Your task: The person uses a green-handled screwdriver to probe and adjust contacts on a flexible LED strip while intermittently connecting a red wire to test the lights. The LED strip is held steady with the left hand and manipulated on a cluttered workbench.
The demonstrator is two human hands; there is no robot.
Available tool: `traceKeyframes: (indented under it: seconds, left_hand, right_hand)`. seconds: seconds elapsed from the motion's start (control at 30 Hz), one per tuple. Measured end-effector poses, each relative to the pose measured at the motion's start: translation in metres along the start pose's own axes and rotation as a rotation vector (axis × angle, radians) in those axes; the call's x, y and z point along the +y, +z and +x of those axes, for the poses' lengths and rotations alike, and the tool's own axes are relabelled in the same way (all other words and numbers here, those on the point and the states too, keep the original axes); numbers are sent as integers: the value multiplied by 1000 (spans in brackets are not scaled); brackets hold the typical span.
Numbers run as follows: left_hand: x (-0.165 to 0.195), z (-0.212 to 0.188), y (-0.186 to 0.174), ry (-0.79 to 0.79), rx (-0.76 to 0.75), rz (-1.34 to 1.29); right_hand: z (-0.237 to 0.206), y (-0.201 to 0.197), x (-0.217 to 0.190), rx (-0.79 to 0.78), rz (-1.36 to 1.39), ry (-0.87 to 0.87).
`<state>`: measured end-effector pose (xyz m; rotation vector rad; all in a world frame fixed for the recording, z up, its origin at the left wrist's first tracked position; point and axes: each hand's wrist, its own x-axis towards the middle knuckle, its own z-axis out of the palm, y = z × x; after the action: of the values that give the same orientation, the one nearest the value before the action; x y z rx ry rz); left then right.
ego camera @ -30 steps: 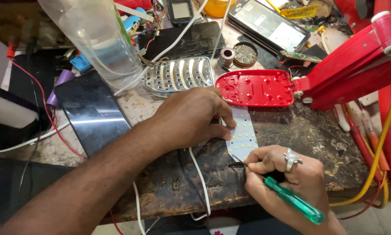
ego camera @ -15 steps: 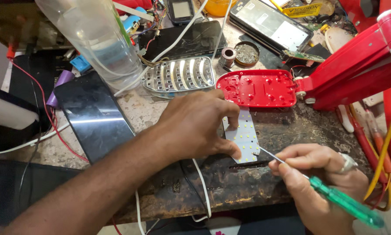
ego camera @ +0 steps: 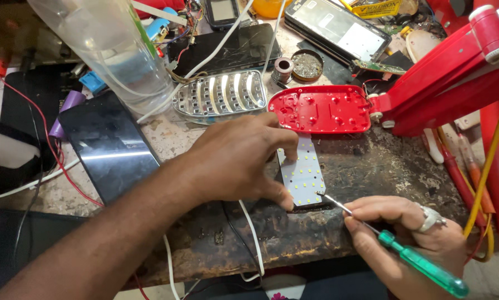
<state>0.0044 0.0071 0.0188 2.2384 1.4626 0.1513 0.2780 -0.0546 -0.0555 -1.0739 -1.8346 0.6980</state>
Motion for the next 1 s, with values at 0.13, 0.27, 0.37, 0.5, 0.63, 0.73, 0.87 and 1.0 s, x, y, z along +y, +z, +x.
traceKeyframes:
  seconds: [0.13, 0.27, 0.37, 0.5, 0.63, 0.73, 0.87, 1.0]
  left_hand:
    - [-2, 0, -1, -19, -23, -33]
    - [-2, 0, 1, 60, 24, 15]
    - [-2, 1, 3, 17, -11, 47]
    - [-12, 3, 3, 47, -13, -43]
    - [-23, 9, -2, 158, 226, -102]
    - [-28, 6, -9, 142, 360, -74]
    - [-32, -3, -23, -34, 334, 1]
    - [-34, -10, -33, -215, 241, 270]
  right_hand:
    - [5, -1, 0, -64, 31, -16]
    - [7, -2, -3, 3, -91, -28]
    - [10, -7, -5, 55, -14, 66]
    - [19, -22, -5, 65, 105, 192]
    - [27, -33, -10, 82, -329, 273]
    - [33, -34, -16, 27, -779, 144]
    - [42, -31, -24, -48, -823, 132]
    - [49, -28, -31, 2, -928, -147]
